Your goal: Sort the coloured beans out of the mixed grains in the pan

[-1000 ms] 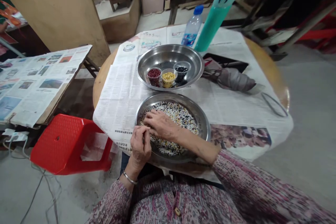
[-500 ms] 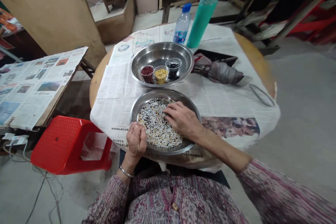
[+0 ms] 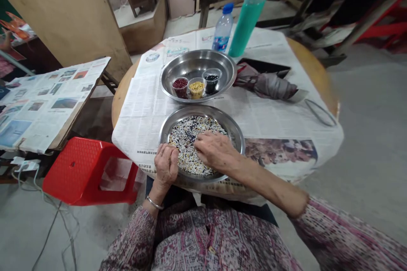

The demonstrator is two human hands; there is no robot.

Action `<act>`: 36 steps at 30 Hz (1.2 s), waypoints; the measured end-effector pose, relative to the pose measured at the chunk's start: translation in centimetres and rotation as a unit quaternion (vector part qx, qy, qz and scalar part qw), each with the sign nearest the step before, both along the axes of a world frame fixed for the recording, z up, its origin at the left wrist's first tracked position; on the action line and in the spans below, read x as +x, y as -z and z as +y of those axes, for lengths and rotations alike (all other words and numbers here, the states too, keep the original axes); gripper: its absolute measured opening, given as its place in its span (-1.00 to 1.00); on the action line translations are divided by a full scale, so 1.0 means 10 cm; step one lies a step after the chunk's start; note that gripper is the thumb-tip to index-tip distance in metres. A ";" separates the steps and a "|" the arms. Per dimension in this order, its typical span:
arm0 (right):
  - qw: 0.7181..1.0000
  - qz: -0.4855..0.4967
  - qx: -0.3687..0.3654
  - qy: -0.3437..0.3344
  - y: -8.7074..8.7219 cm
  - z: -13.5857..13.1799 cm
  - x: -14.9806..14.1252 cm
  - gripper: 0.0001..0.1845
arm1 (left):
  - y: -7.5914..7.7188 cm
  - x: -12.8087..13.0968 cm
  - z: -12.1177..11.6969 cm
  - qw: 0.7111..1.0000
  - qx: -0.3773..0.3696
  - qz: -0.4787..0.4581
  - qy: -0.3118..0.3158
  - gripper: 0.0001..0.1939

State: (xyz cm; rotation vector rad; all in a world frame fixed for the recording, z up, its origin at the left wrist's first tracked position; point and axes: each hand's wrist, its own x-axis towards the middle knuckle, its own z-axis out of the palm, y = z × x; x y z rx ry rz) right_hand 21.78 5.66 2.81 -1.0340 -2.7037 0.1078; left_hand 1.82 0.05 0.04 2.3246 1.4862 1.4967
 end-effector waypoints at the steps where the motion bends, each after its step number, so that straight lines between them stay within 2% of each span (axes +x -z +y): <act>1: 1.000 0.009 -0.002 -0.004 -0.02 0.01 -0.03 -0.88 | 0.00 0.00 0.00 1.000 0.000 -0.002 0.002 -0.70; 5: 0.998 0.040 -0.003 -0.038 -0.01 0.13 -0.31 -0.70 | -0.01 0.00 0.02 1.000 0.014 -0.007 0.008 -0.72; 9: 0.996 0.030 -0.036 -0.081 0.15 0.28 -0.50 -0.84 | -0.01 0.01 0.02 1.000 0.013 -0.009 0.007 -0.71; 12: 0.998 0.015 -0.030 -0.058 0.25 0.38 -0.44 -0.76 | 0.00 0.01 0.02 1.000 0.009 -0.008 0.003 -0.71; 15: 0.999 0.017 -0.032 -0.031 0.22 0.42 -0.26 -0.76 | 0.01 0.01 0.02 1.000 0.008 -0.016 0.002 -0.72; 18: 0.997 0.036 -0.063 -0.032 0.10 0.31 -0.03 -0.77 | 0.01 0.02 0.02 1.000 0.013 -0.023 0.007 -0.72; 22: 0.990 0.063 -0.109 -0.068 0.00 0.00 0.18 -0.80 | 0.00 0.02 0.01 1.000 0.008 -0.017 0.006 -0.72; 25: 0.987 0.058 -0.122 -0.085 0.05 -0.16 0.20 -0.79 | -0.01 0.01 0.00 1.000 0.002 -0.008 0.002 -0.72; 27: 0.988 0.056 -0.112 -0.087 0.13 -0.18 0.14 -0.79 | -0.01 0.01 0.00 1.000 0.001 -0.002 0.000 -0.72; 31: 0.995 0.057 -0.070 -0.051 0.23 -0.05 -0.03 -0.77 | -0.01 0.01 -0.01 1.000 0.003 0.004 -0.007 -0.69; 36: 0.995 0.090 -0.025 0.030 0.14 0.15 -0.11 -0.78 | 0.01 0.01 0.00 1.000 0.008 0.007 -0.011 -0.69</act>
